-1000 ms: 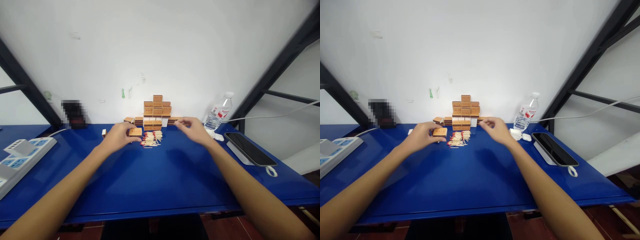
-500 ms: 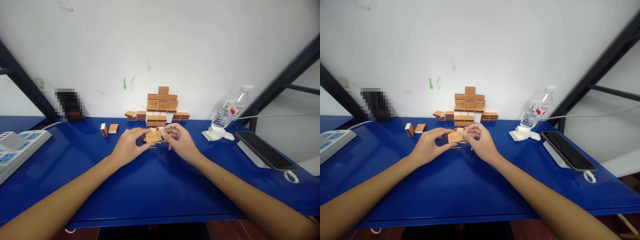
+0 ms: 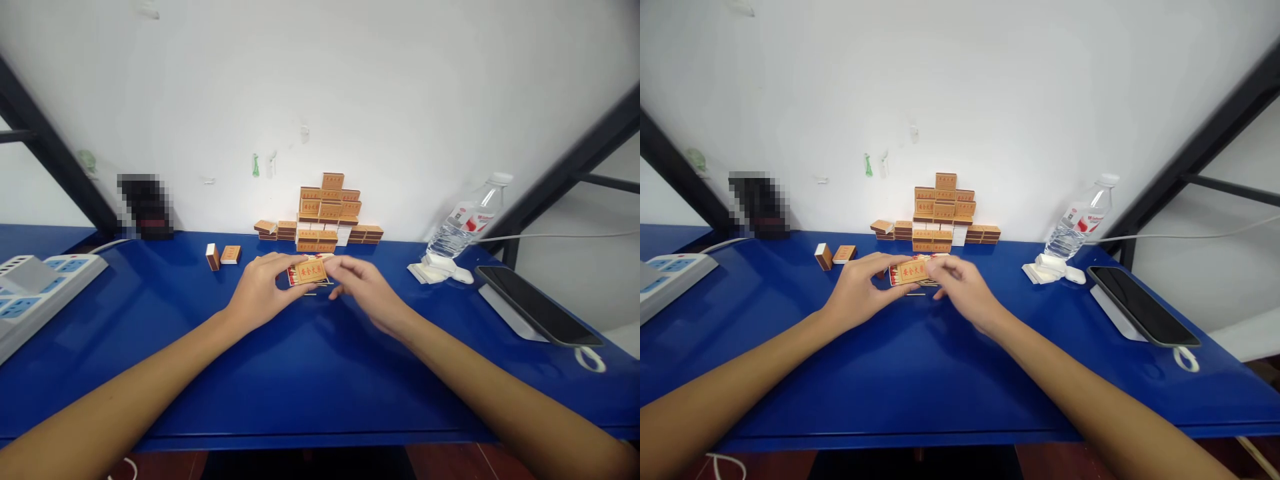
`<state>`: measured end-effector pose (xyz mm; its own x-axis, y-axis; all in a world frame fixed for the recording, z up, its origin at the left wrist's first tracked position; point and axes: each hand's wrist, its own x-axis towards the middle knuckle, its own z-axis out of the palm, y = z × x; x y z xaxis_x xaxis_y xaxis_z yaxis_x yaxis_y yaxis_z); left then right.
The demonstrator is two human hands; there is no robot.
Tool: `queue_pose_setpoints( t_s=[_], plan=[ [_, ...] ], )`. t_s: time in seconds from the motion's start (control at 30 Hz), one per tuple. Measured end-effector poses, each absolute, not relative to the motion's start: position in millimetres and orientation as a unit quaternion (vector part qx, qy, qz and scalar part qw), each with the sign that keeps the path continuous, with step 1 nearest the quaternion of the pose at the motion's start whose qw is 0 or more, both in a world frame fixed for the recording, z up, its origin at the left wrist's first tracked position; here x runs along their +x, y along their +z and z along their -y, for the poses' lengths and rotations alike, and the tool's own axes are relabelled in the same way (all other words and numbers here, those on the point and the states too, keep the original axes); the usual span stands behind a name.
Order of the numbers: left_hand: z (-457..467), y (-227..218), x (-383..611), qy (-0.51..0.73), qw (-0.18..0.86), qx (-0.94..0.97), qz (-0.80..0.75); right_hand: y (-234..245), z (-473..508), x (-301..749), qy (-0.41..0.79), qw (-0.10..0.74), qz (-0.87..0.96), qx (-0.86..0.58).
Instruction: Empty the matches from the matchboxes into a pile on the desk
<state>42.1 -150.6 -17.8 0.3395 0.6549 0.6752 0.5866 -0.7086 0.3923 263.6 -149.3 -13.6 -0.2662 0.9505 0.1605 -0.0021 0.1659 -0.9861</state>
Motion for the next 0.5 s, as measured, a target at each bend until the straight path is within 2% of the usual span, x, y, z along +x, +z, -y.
queue_pose_setpoints(
  t_s=[0.07, 0.37, 0.5],
  plan=[
    [151.5, -18.9, 43.3, 0.428, 0.031, 0.822, -0.374, -15.8, 150.0, 262.4, 0.522, 0.441, 0.626, -0.376],
    [151.8, -17.2, 43.3, 0.415, 0.044, 0.802, -0.426, -14.8, 124.7, 284.8, 0.467, 0.459, 0.603, -0.456],
    [147.3, -18.2, 39.3, 0.430, 0.057, 0.787, -0.439, -10.0, 98.6, 318.9, 0.377, 0.501, 0.565, -0.537]
  ],
)
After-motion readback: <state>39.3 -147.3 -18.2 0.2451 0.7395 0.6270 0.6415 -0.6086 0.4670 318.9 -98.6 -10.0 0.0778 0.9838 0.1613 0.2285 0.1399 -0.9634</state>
